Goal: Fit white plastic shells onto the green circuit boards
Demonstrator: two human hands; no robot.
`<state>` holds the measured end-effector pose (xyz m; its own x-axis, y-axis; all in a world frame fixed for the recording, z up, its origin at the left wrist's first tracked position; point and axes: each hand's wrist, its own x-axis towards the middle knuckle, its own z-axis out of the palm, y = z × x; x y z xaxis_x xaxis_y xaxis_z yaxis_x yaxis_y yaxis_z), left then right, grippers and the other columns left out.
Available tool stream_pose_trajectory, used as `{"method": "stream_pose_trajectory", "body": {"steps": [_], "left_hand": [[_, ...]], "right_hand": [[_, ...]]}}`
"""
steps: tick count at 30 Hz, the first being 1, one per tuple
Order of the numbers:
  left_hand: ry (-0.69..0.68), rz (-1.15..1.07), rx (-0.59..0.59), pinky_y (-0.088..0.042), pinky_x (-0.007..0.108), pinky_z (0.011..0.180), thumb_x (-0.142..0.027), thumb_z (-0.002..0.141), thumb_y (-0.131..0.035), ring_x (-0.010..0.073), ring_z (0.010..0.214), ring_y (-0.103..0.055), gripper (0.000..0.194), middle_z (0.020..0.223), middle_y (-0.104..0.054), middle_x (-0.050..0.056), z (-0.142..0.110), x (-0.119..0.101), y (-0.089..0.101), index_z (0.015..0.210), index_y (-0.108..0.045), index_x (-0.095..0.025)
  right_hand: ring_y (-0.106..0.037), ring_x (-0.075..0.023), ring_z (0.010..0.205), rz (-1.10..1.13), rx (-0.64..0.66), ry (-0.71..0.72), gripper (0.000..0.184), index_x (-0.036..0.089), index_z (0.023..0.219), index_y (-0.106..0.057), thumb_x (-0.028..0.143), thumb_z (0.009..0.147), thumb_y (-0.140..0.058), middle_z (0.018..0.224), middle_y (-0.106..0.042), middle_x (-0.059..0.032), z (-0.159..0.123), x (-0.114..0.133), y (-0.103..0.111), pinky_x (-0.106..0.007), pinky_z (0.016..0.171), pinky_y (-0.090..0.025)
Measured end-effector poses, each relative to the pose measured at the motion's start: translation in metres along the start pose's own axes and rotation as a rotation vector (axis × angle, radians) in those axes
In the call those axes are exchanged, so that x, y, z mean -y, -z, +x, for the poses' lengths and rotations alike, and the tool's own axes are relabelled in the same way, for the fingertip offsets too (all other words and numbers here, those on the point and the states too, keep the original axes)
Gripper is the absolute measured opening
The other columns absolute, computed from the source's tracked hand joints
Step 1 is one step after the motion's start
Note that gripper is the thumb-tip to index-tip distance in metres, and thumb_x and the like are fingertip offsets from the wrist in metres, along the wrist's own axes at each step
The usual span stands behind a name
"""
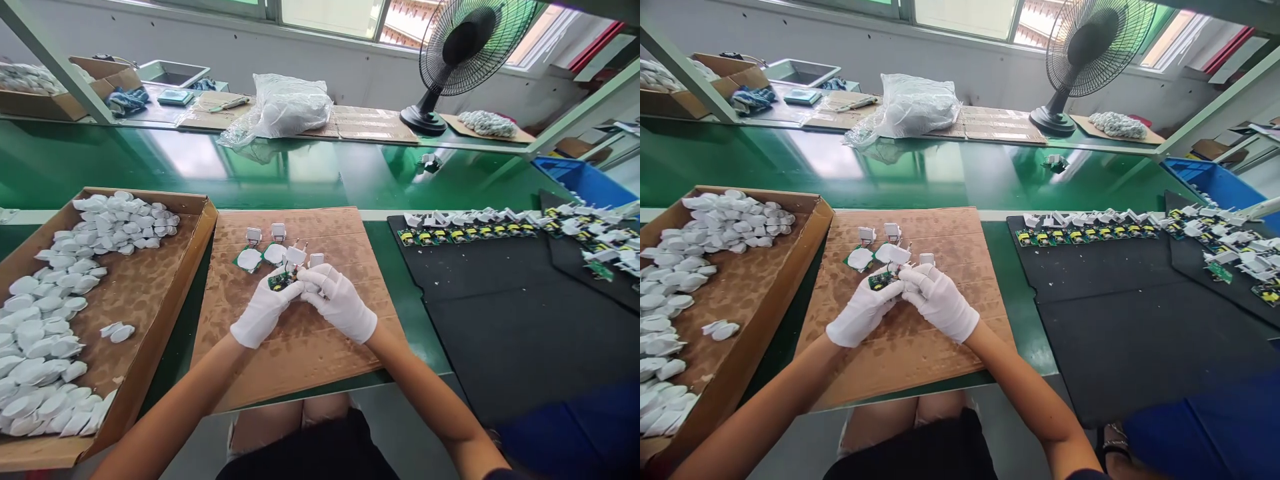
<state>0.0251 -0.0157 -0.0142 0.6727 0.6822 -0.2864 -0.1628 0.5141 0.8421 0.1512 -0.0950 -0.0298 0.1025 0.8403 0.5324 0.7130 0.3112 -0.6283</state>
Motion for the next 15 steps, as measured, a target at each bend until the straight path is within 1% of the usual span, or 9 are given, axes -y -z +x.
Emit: {"method": "stream_pose_trajectory", "body": {"steps": [2,5,7,8,10,12,15], "left_hand": [[0.020,-0.002,-0.004,-0.045,0.020,0.069,-0.022,0.059,-0.075,0.0110,0.077,-0.056,0.033,0.089,-0.065,0.001,0.000,0.002,0.001,0.089,-0.064,-0.017],[0.047,-0.048,0.024,-0.045,0.020,0.065,-0.022,0.062,-0.073,0.0109,0.076,-0.056,0.027,0.087,-0.064,0.000,0.001,0.002,0.001,0.087,-0.063,-0.017],[0.049,-0.103,0.028,-0.046,0.021,0.064,-0.022,0.065,-0.072,0.0104,0.074,-0.056,0.021,0.084,-0.063,-0.001,0.002,0.002,0.002,0.083,-0.063,-0.017],[0.046,-0.131,0.024,-0.047,0.021,0.064,-0.021,0.065,-0.071,0.0101,0.072,-0.055,0.019,0.082,-0.062,-0.001,0.002,0.002,0.002,0.081,-0.062,-0.017],[0.041,-0.171,0.022,-0.048,0.022,0.064,-0.020,0.065,-0.071,0.0093,0.070,-0.054,0.017,0.079,-0.061,-0.001,0.002,0.003,0.001,0.079,-0.062,-0.018],[0.052,-0.191,0.049,-0.048,0.021,0.063,-0.020,0.066,-0.070,0.0084,0.067,-0.052,0.015,0.078,-0.059,-0.002,0.001,0.005,-0.002,0.079,-0.062,-0.019],[0.085,-0.225,0.087,-0.046,0.018,0.062,-0.020,0.069,-0.068,0.0066,0.066,-0.051,0.013,0.077,-0.058,-0.003,-0.002,0.009,-0.006,0.079,-0.061,-0.018]], "right_hand": [[-0.056,-0.0164,0.094,-0.013,0.022,0.023,0.039,0.027,0.122,-0.048,0.020,0.084,-0.055,0.100,-0.057,-0.0050,0.000,-0.001,0.000,-0.032,0.083,-0.049],[-0.052,-0.0199,0.104,-0.035,0.116,0.045,0.049,0.023,0.132,-0.037,0.025,0.085,-0.053,0.110,-0.052,-0.0093,0.002,0.002,0.004,-0.037,0.089,-0.047],[-0.048,-0.0214,0.110,-0.055,0.163,0.064,0.051,0.020,0.137,-0.029,0.024,0.089,-0.046,0.116,-0.048,-0.0120,0.004,0.005,0.009,-0.041,0.093,-0.044],[-0.047,-0.0209,0.111,-0.057,0.167,0.074,0.049,0.019,0.138,-0.028,0.022,0.090,-0.041,0.116,-0.048,-0.0123,0.005,0.006,0.011,-0.040,0.094,-0.043],[-0.050,-0.0182,0.107,-0.042,0.135,0.081,0.043,0.021,0.134,-0.034,0.019,0.092,-0.038,0.113,-0.051,-0.0104,0.005,0.006,0.012,-0.036,0.092,-0.045],[-0.054,-0.0163,0.101,-0.026,0.059,0.056,0.035,0.022,0.125,-0.044,0.021,0.090,-0.044,0.107,-0.056,-0.0074,0.004,0.004,0.010,-0.032,0.089,-0.047],[-0.057,-0.0162,0.095,-0.038,-0.044,-0.022,0.026,0.022,0.110,-0.053,0.027,0.084,-0.055,0.098,-0.060,-0.0052,0.001,0.002,0.004,-0.030,0.083,-0.048]]}}
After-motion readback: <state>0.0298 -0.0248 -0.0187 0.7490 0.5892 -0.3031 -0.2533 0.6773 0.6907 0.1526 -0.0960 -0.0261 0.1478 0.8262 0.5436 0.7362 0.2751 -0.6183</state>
